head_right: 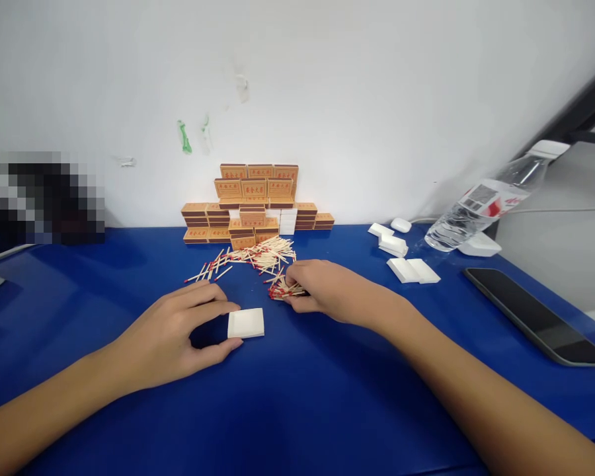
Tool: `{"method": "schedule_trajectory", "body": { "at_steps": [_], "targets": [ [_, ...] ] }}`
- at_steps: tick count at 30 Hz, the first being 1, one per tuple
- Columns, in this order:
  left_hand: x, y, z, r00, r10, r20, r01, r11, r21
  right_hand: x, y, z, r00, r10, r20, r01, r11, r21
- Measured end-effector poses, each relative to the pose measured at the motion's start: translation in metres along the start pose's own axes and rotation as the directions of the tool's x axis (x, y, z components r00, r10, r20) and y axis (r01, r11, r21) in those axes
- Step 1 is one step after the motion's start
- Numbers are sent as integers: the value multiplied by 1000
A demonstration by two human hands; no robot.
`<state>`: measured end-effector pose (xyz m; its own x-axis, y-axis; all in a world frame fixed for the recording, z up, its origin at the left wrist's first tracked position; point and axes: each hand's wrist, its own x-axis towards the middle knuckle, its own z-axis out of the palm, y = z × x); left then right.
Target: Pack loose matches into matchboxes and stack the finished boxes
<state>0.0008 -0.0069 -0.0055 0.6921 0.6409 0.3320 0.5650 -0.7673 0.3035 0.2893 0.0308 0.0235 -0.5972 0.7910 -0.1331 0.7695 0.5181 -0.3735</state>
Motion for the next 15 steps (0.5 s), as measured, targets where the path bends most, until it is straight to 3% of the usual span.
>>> {"method": "schedule_trajectory", "body": {
  "at_steps": [9, 15],
  "targets": [
    [-2, -1, 1, 1000, -10, 4, 10, 1000, -7, -1, 7, 0, 997, -68, -40, 70, 997, 43],
    [-1, -2, 2, 1000, -16, -13, 16, 1000, -11, -6, -8, -5, 993, -91, -78, 102, 983, 155]
  ]
}}
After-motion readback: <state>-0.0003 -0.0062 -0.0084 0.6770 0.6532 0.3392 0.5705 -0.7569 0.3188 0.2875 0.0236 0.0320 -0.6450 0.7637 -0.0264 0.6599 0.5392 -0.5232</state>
